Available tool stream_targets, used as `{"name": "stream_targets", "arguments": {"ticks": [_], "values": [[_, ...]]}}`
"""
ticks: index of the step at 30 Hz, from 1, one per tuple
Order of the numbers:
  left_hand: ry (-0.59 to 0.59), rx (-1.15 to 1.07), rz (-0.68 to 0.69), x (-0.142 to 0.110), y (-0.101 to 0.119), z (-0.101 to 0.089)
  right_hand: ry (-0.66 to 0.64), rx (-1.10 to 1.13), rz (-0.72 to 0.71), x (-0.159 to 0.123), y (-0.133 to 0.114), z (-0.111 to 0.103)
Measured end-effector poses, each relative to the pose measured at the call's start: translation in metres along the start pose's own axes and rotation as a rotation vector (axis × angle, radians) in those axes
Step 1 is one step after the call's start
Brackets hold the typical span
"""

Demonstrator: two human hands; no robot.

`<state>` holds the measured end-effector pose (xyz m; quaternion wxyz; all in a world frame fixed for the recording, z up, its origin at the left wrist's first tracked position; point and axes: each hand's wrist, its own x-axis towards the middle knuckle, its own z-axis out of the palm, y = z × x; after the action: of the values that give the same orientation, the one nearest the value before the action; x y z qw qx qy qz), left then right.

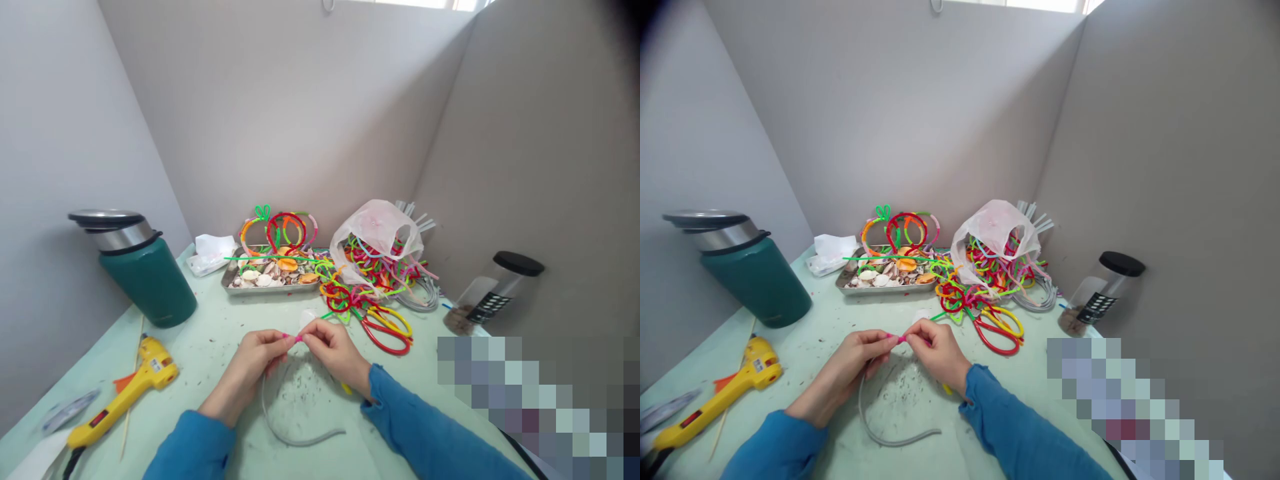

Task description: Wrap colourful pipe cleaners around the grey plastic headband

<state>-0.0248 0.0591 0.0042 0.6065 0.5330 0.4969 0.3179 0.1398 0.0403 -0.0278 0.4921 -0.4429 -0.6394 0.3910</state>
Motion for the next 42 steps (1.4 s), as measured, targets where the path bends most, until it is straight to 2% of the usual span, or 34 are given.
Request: {"name": "stream_targets", "arguments": {"ticks": [4,6,8,11,14,16,18,20,23,28,32,37,42], "values": [[-0.079,-0.144,-0.124,-0.001,0.000,-0.003,-0.035,0.017,-0.006,-0.001,-0.003,0.000],[-0.073,-0.114,-0.112,-0.001,-0.001,-0.003,-0.033,0.020,0.008,0.000,-0.002,0.000],[0.000,-0.006,-0.038,-0.001,-0.002,0.000,0.007,0.021,0.025,0.001,-0.001,0.000],[0.212,0.258,0.165,-0.002,-0.002,0.004,0.074,0.042,0.071,0.004,0.003,-0.001],[0.379,0.549,0.479,-0.004,-0.003,0.007,0.101,0.092,0.119,0.006,0.004,-0.001],[0.381,0.684,0.704,-0.004,-0.006,0.007,0.106,0.116,0.129,0.007,0.004,-0.002],[0.354,0.755,0.871,-0.004,-0.009,0.007,0.109,0.130,0.131,0.008,0.004,-0.002],[0.363,0.799,0.965,-0.002,-0.013,0.007,0.113,0.140,0.130,0.008,0.004,-0.002],[0.389,0.848,1.034,0.000,-0.015,0.006,0.117,0.154,0.127,0.008,0.004,-0.002],[0.398,0.905,1.060,0.001,-0.016,0.005,0.110,0.149,0.123,0.007,0.004,-0.002],[0.376,0.905,1.026,0.002,-0.018,0.004,0.103,0.115,0.102,0.008,0.004,-0.001],[0.334,0.790,0.885,0.002,-0.016,0.006,0.092,0.067,0.040,0.007,0.004,-0.001],[0.264,0.596,0.640,0.004,-0.013,0.006,0.087,0.022,-0.005,0.003,0.003,0.000]]}}
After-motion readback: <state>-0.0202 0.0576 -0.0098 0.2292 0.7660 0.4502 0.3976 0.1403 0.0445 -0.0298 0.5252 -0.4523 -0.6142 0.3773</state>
